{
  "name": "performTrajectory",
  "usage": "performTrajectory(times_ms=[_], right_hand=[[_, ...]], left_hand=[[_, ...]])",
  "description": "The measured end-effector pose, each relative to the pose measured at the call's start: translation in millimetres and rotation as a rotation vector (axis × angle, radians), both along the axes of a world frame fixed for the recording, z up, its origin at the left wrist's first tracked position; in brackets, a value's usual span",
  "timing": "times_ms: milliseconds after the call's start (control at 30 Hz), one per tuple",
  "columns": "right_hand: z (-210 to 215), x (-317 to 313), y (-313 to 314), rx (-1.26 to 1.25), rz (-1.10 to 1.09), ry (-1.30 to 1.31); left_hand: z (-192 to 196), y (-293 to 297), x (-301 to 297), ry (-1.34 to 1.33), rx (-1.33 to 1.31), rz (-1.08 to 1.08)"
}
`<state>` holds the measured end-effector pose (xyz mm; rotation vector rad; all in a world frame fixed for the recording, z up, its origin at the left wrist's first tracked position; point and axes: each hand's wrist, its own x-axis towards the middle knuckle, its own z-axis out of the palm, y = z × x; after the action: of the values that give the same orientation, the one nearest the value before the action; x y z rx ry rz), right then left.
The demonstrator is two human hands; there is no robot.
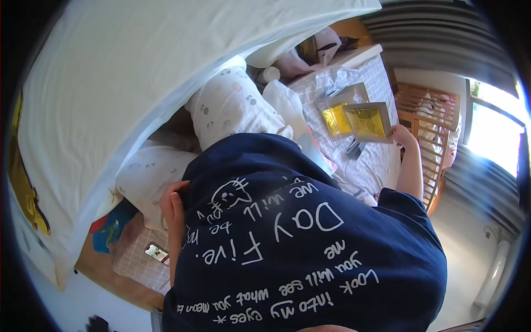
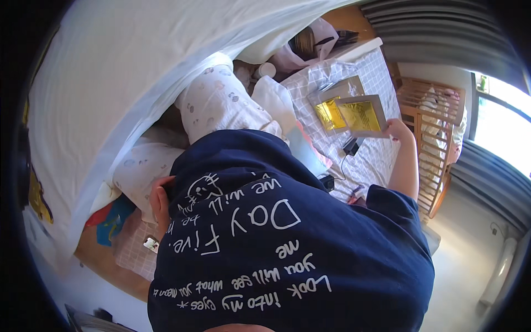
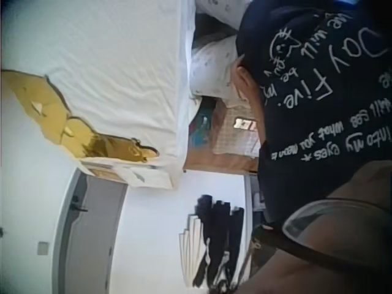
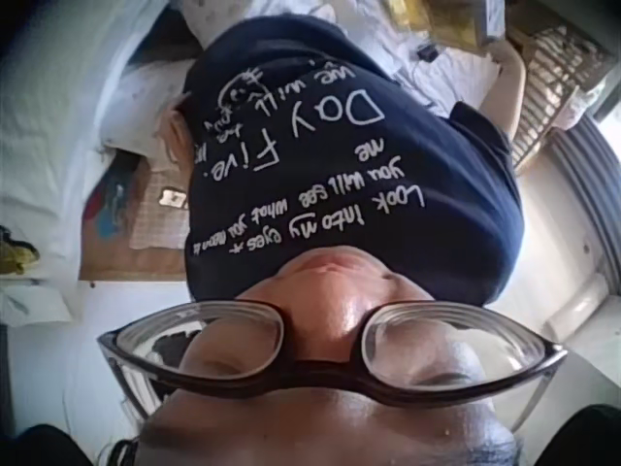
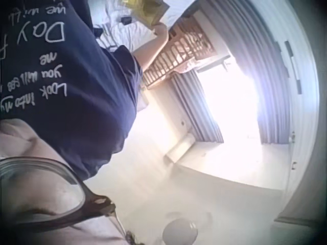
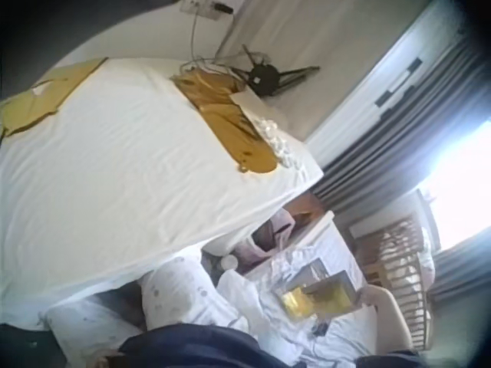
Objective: The person folds a foil balloon by hand and inserts it into a clear plastic sleeve on a cardboard backing.
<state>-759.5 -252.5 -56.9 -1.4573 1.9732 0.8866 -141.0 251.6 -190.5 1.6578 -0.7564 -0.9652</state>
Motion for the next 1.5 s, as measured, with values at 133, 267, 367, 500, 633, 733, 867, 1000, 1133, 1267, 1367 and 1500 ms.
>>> performTrajectory(times_ms=[133, 267, 367, 500, 633, 733, 867, 1000, 1133, 1267, 1367, 1500], right_hand=[[-48, -4, -6, -0.159, 0.074, -0.133], [-114, -15, 6, -0.187, 0.176, -0.133], [-155, -19, 26, -0.325, 0.382, -0.096], [-152, 28, 36, -0.498, 0.512, -0.061], [-113, 123, 39, -0.917, 0.591, -0.094], [-66, 251, 67, -0.647, 0.435, -0.439], [-61, 384, 144, -0.484, 0.839, -1.377], [-40, 497, 225, -0.082, 1.369, -2.071], [-39, 537, 246, 0.17, 1.359, -2.315], [-54, 539, 255, 0.447, 1.136, -2.349], [-63, 542, 260, 0.621, 1.016, -2.275], [-76, 540, 260, 0.59, 0.824, -2.26]], left_hand=[[4, 1, -4, -0.015, 0.044, 0.033], [0, -6, -6, -0.025, 0.07, 0.042], [-6, -9, -4, -0.012, 0.083, 0.022], [-1, -5, -3, -0.031, 0.128, 0.023], [7, -9, 0, -0.02, 0.17, 0.041], [11, -26, 6, -0.061, 0.138, 0.009], [17, -48, 10, -0.079, 0.017, -0.052], [36, -77, 3, 0.052, -0.06, -0.045], [38, -58, -2, -0.014, -0.3, 0.016], [43, -40, -5, -0.016, -0.111, 0.065], [48, -41, -4, -0.074, -0.038, 0.019], [43, -43, -8, 0.017, 0.009, 0.097]])
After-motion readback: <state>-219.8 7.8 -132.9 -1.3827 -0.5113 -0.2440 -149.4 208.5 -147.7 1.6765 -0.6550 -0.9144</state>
